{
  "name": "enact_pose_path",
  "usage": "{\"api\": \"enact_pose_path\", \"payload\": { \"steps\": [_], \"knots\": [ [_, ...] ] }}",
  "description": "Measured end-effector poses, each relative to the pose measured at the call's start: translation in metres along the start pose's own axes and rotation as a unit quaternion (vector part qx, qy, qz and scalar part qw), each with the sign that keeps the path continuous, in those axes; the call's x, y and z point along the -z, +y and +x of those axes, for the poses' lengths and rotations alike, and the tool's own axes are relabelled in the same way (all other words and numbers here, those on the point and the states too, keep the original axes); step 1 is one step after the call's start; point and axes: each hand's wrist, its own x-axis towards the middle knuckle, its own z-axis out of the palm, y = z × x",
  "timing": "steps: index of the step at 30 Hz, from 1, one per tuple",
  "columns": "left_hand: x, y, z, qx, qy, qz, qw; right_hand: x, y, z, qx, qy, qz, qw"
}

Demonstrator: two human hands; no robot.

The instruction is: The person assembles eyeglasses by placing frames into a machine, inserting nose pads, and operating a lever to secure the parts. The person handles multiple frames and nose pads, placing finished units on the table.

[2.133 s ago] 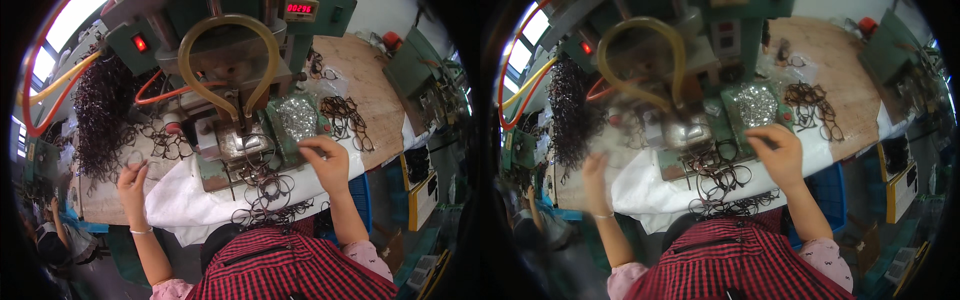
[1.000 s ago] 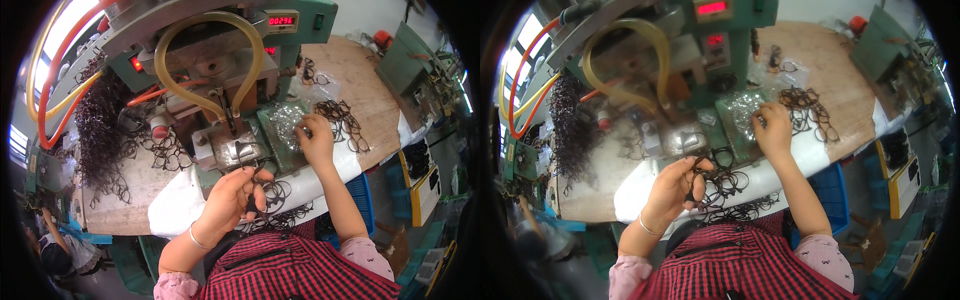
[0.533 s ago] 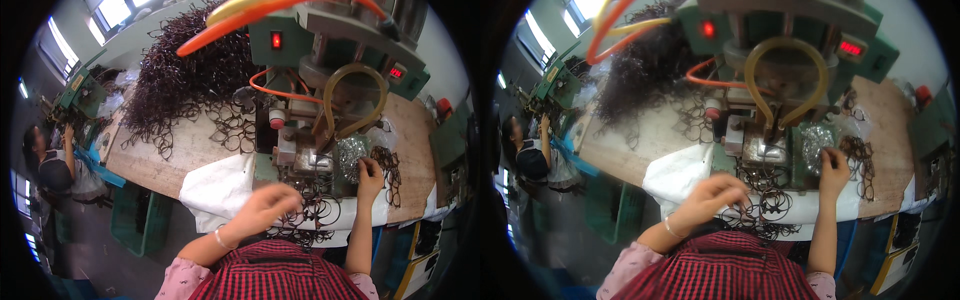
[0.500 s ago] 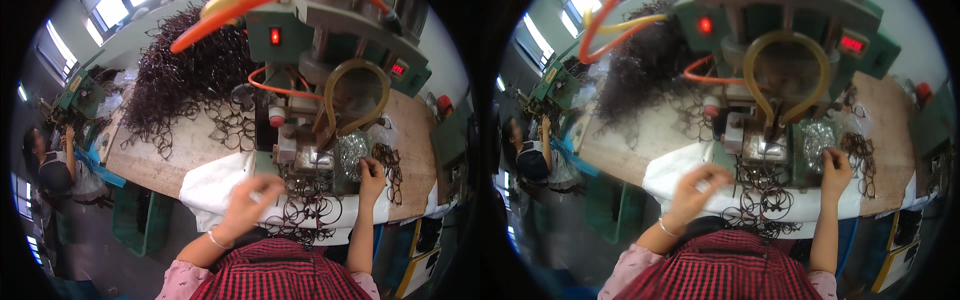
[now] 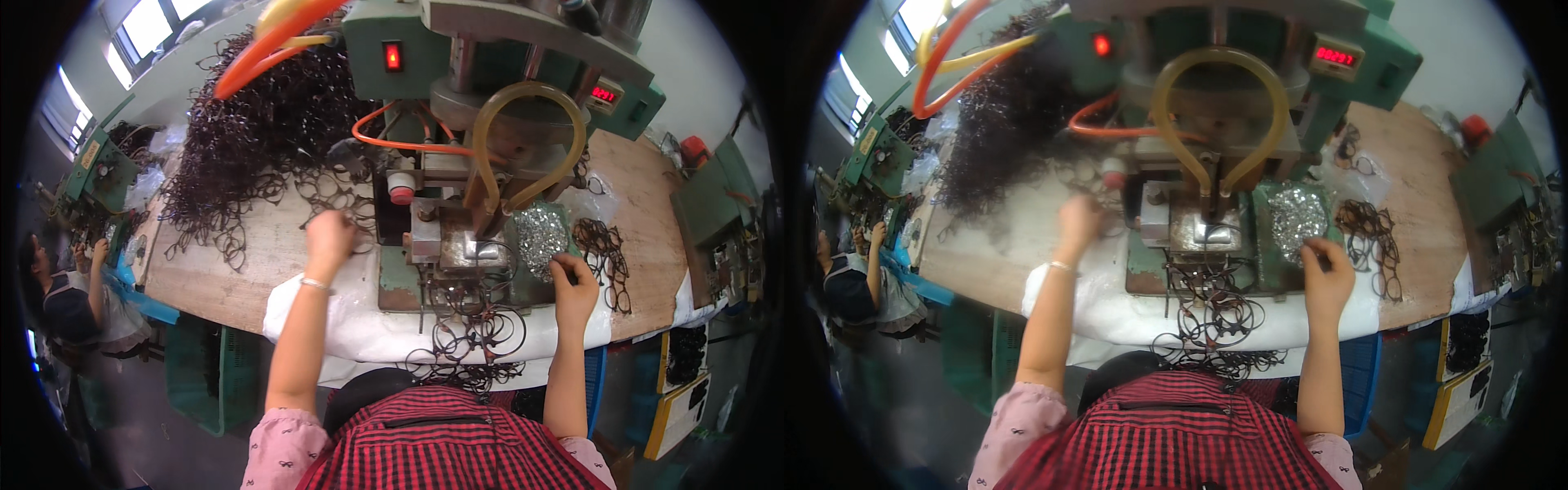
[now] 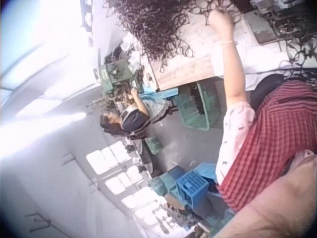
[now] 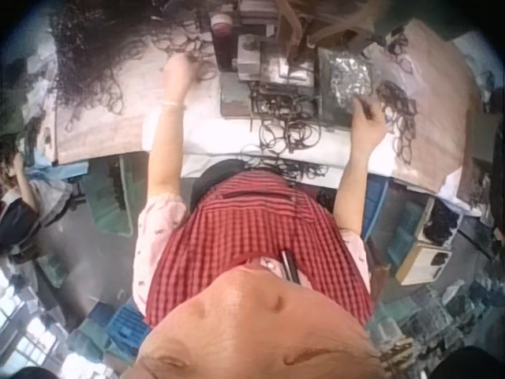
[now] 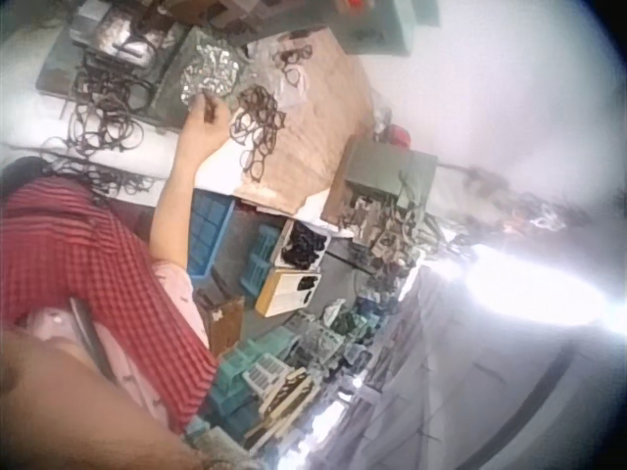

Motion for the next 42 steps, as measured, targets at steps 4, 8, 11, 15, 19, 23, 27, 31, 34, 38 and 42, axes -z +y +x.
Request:
{"api": "enact_pose_path", "payload": {
  "steps": [4, 8, 11, 15, 19, 23, 27, 31, 34, 38, 42],
  "knots": [
    [0.047, -0.024, 0.002, 0.093, -0.134, -0.34, 0.926, 0.023, -0.022, -0.013, -0.012, -0.024, 0.082, 0.996],
    [0.066, -0.064, 0.006, 0.035, -0.116, -0.191, 0.974, -0.005, -0.101, 0.006, 0.115, -0.148, 0.129, 0.974],
    [0.069, -0.054, -0.002, 0.064, -0.126, -0.17, 0.975, -0.036, -0.115, 0.022, 0.071, -0.184, 0.168, 0.966],
    [0.089, -0.044, -0.013, 0.054, -0.085, -0.231, 0.968, -0.059, -0.093, 0.009, 0.083, -0.136, 0.217, 0.963],
    [0.128, -0.063, 0.005, 0.069, 0.008, -0.452, 0.889, -0.056, -0.111, 0.009, 0.007, -0.197, 0.317, 0.928],
    [0.12, -0.065, -0.008, 0.093, 0.054, -0.69, 0.716, -0.06, -0.124, 0.0, -0.051, -0.213, 0.389, 0.895],
    [0.089, -0.007, -0.072, -0.003, 0.052, -0.813, 0.58, -0.056, -0.132, -0.016, -0.1, -0.17, 0.44, 0.876],
    [0.096, 0.068, -0.115, -0.215, -0.003, -0.735, 0.643, -0.035, -0.119, -0.007, 0.096, -0.218, 0.233, 0.943],
    [0.09, 0.112, -0.129, -0.234, -0.131, -0.653, 0.708, -0.03, -0.058, 0.021, 0.188, -0.055, -0.109, 0.974],
    [0.043, 0.125, -0.091, -0.595, -0.008, -0.391, 0.702, -0.034, 0.007, 0.015, 0.168, 0.02, -0.318, 0.933],
    [0.044, 0.152, -0.08, -0.631, 0.115, -0.361, 0.677, -0.025, 0.013, 0.024, 0.193, 0.017, -0.239, 0.951]
  ]
}}
